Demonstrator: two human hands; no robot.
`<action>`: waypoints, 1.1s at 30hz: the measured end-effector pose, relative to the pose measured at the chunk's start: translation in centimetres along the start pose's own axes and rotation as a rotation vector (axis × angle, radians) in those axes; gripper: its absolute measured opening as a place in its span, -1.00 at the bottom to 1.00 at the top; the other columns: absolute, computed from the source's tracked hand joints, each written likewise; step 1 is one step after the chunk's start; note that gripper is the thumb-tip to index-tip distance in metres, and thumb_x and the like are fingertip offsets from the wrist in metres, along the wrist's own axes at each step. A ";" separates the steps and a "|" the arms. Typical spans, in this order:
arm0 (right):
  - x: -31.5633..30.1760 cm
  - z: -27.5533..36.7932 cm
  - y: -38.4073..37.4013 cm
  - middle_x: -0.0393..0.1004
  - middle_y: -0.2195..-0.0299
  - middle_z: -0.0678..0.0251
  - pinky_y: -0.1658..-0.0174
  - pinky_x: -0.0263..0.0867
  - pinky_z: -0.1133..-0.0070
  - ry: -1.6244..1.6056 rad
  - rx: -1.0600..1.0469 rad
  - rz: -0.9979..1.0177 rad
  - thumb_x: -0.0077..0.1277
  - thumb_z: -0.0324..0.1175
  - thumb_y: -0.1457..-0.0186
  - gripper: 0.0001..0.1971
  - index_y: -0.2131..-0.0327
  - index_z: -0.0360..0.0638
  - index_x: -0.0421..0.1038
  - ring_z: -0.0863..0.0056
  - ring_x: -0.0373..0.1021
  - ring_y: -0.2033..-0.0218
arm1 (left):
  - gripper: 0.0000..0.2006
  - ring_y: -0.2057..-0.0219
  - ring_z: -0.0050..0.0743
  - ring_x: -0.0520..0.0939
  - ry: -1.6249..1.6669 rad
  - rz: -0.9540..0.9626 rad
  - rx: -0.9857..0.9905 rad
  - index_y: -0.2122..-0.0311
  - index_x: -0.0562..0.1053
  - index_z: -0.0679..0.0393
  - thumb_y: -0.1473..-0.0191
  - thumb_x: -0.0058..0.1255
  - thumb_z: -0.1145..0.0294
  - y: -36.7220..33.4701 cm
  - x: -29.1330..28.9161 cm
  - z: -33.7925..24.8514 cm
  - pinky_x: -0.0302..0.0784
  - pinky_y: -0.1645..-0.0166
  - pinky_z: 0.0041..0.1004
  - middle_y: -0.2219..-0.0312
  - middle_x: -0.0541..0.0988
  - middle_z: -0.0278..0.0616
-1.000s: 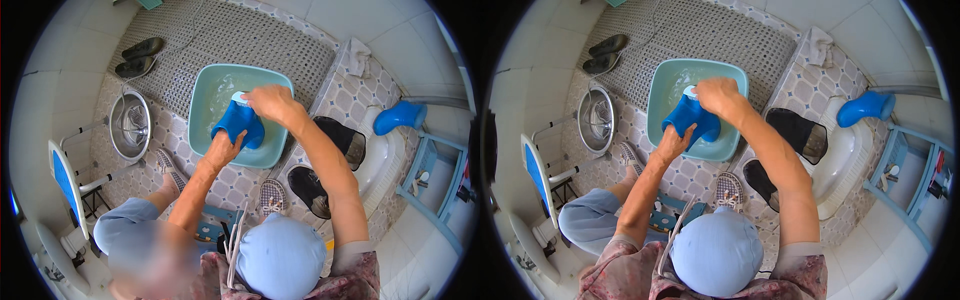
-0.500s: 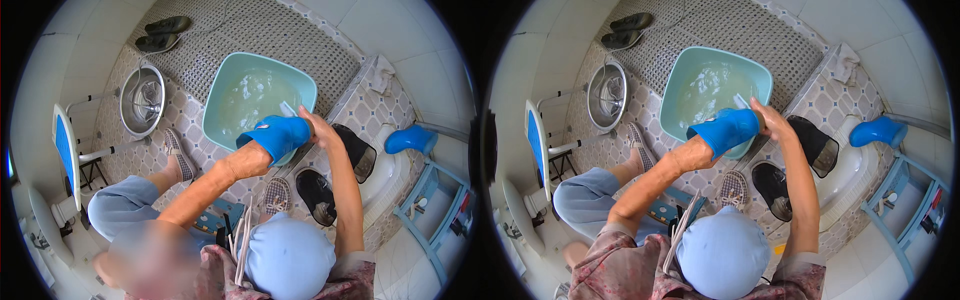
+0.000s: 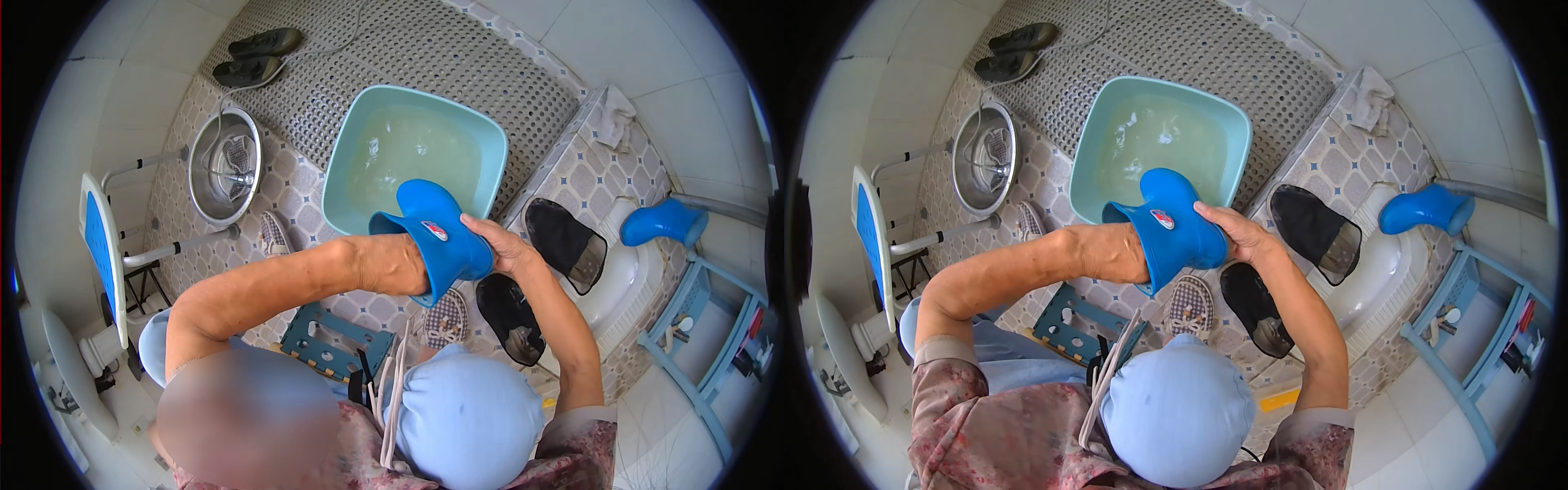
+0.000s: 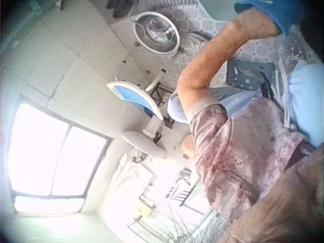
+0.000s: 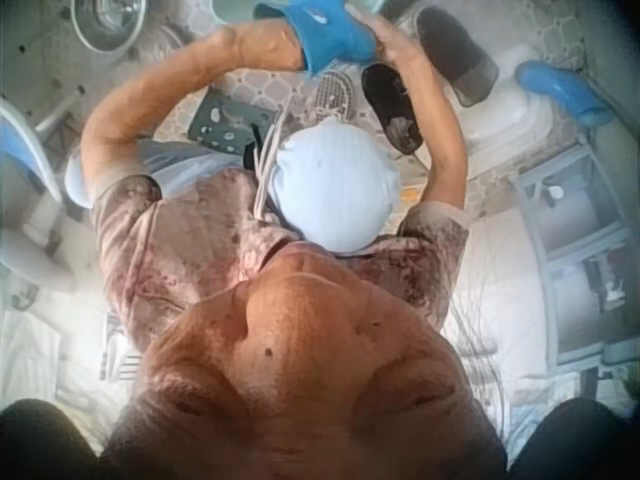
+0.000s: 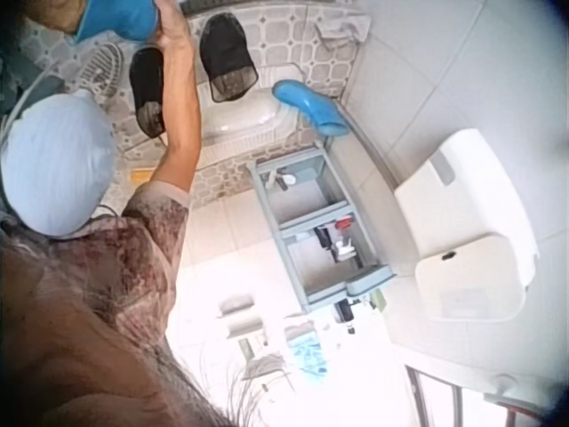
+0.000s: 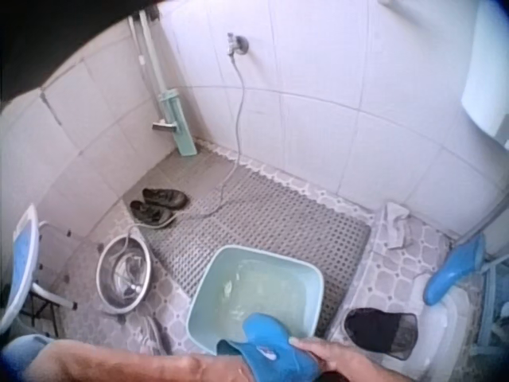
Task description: The person is washing blue rubber boots using a brush and a basin of water.
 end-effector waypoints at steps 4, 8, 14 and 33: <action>-1.2 2.1 -0.7 0.36 -0.08 -0.03 -0.09 0.37 0.36 0.215 -0.202 -0.138 0.13 0.04 -0.12 -0.17 -0.23 -0.40 0.06 0.29 0.38 -0.07 | -0.66 0.15 -0.18 0.62 0.279 -0.233 -0.085 0.08 0.47 0.17 0.04 -0.03 0.47 1.2 3.3 1.5 0.49 -0.03 -0.27 0.18 0.58 -0.14; -2.0 5.9 -0.9 0.35 -0.07 -0.07 -0.13 0.29 0.40 0.702 -0.520 -0.602 0.17 -0.01 -0.08 -0.11 -0.24 -0.49 0.00 0.24 0.36 -0.07 | -0.42 -0.02 0.07 0.51 0.804 -0.160 -0.324 -0.06 0.44 -0.02 0.19 0.20 0.45 3.5 8.1 3.1 0.42 -0.13 -0.15 0.10 0.55 -0.01; -1.6 7.1 -4.0 0.33 -0.06 -0.23 -0.06 0.30 0.27 1.221 -0.557 -0.798 0.15 -0.08 -0.06 -0.13 -0.29 -0.25 -0.10 -0.05 0.37 -0.03 | -0.54 0.08 -0.05 0.57 1.357 -0.290 -0.804 0.04 0.49 0.20 0.07 0.23 0.25 6.2 17.5 5.2 0.47 -0.05 -0.28 0.16 0.59 -0.04; -7.8 -0.2 -13.0 0.37 -0.01 -0.06 0.12 0.38 0.35 0.918 -0.727 -1.075 0.07 0.03 -0.14 -0.18 -0.24 -0.31 -0.07 0.13 0.43 0.08 | -0.82 0.58 -0.56 0.45 1.257 -0.866 -1.967 0.43 0.55 0.29 -0.04 0.17 0.36 10.4 21.4 7.2 0.35 0.46 -0.51 0.58 0.52 -0.26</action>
Point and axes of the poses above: each hand's wrist, its own y-axis away from the middle knuckle, its own x-axis out of the palm, z = x × y, the point moved 6 cm from there along -y, towards the middle knuckle
